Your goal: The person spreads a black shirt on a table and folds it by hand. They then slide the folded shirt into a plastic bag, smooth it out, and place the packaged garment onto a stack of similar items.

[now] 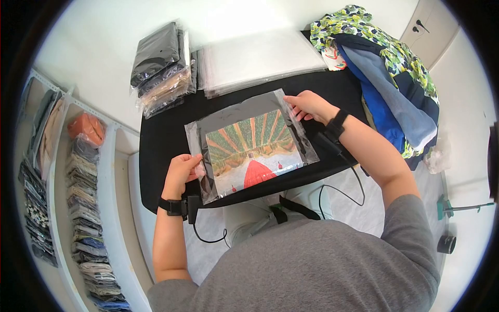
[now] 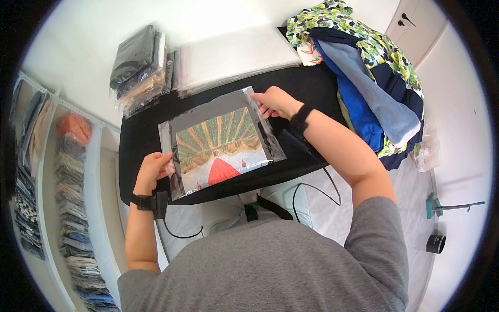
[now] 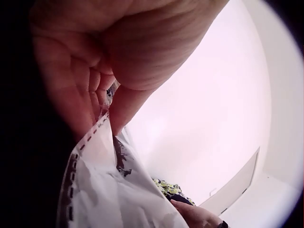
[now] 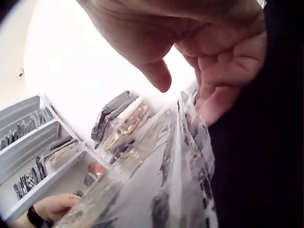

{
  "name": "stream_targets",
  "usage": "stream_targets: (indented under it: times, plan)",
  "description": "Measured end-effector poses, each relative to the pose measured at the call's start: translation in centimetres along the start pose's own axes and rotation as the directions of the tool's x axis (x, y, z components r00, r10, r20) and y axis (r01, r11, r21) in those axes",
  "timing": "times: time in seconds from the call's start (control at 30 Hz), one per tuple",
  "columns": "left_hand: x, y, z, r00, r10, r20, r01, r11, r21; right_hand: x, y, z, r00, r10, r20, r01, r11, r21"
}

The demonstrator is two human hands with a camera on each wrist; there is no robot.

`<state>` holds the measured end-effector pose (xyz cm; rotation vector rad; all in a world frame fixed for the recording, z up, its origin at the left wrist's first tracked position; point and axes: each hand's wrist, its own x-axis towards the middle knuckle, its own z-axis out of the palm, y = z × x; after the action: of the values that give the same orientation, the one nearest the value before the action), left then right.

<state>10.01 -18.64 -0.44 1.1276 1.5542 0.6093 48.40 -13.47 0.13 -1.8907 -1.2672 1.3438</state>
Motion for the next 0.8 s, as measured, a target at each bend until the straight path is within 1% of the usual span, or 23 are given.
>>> stream_targets:
  times: [0.03,0.1,0.13,0.17,0.2,0.23,0.27,0.3,0.37,0.4,0.47,0.5,0.57,0.6,0.67,0.7,0.77,0.8]
  plan:
    - [0.1,-0.1,-0.1,1.000,0.000,-0.001,0.000,1.000,0.000,0.2,-0.4,0.1,1.000,-0.001,0.001,0.001,1.000,0.000]
    - [0.3,-0.4,-0.4,0.999,0.007,0.042,-0.007,1.000,0.001,0.6,-1.0,0.2,1.000,0.023,0.006,-0.022,0.997,-0.075]
    - [0.3,-0.4,-0.4,0.999,0.005,0.042,-0.005,1.000,0.001,0.0,-1.7,0.3,0.999,0.028,-0.029,-0.029,0.999,-0.035]
    - [0.3,-0.4,-0.3,0.999,0.005,0.035,-0.005,1.000,0.005,0.7,-1.1,0.3,0.999,0.029,-0.027,-0.030,0.999,-0.035]
    - [0.2,-0.3,-0.3,1.000,0.006,0.028,-0.006,1.000,0.009,2.1,0.0,0.3,0.988,-0.067,-0.141,0.058,0.996,-0.064]
    - [0.3,-0.4,-0.3,1.000,0.005,0.028,-0.005,1.000,0.008,2.4,0.3,0.3,0.955,-0.163,-0.249,0.142,0.985,-0.104]
    - [0.3,-0.4,-0.3,1.000,0.009,0.029,-0.009,1.000,0.005,2.6,0.7,0.4,0.928,-0.239,-0.285,0.199,0.967,-0.162]
    - [0.3,-0.4,-0.3,0.999,0.012,0.031,-0.012,1.000,0.002,2.8,1.1,0.4,0.929,-0.237,-0.284,0.197,0.967,-0.164]
    - [-0.1,0.1,-0.2,0.999,0.007,0.033,-0.008,1.000,0.010,2.1,0.8,0.4,0.963,-0.200,-0.181,0.171,0.972,-0.161]
    - [-0.3,0.3,-0.1,0.999,0.006,0.035,-0.007,1.000,0.020,1.8,0.6,0.4,0.964,-0.195,-0.183,0.166,0.973,-0.161]
    - [-0.1,0.2,-0.1,0.999,0.004,0.031,-0.004,1.000,0.011,1.5,-0.2,0.3,0.982,-0.122,-0.142,0.095,0.978,-0.185]
    - [0.0,0.1,-0.1,1.000,0.003,0.023,-0.003,1.000,0.001,1.8,0.0,0.3,0.982,-0.121,-0.143,0.093,0.979,-0.184]
    - [0.2,-0.1,-0.2,1.000,0.004,0.023,-0.004,1.000,-0.004,2.6,0.4,0.4,0.977,-0.173,-0.122,0.151,0.973,-0.177]
    - [0.2,-0.2,-0.2,1.000,0.005,0.021,-0.005,1.000,-0.009,3.0,0.6,0.3,0.977,-0.173,-0.121,0.151,0.973,-0.176]
    - [0.1,-0.1,-0.2,1.000,0.007,0.015,-0.007,1.000,-0.007,3.3,0.7,0.4,0.970,-0.211,-0.119,0.169,0.942,-0.291]
    - [0.1,-0.1,-0.1,1.000,0.009,0.010,-0.009,1.000,-0.006,3.4,0.8,0.5,0.970,-0.211,-0.118,0.169,0.942,-0.290]
    - [-0.2,0.1,0.0,1.000,0.012,0.012,-0.012,1.000,-0.005,3.5,1.1,0.6,0.946,-0.296,-0.130,0.210,0.868,-0.450]
    - [-0.2,0.2,0.0,1.000,0.016,0.015,-0.015,1.000,-0.003,3.5,1.2,0.6,0.946,-0.295,-0.131,0.209,0.869,-0.449]
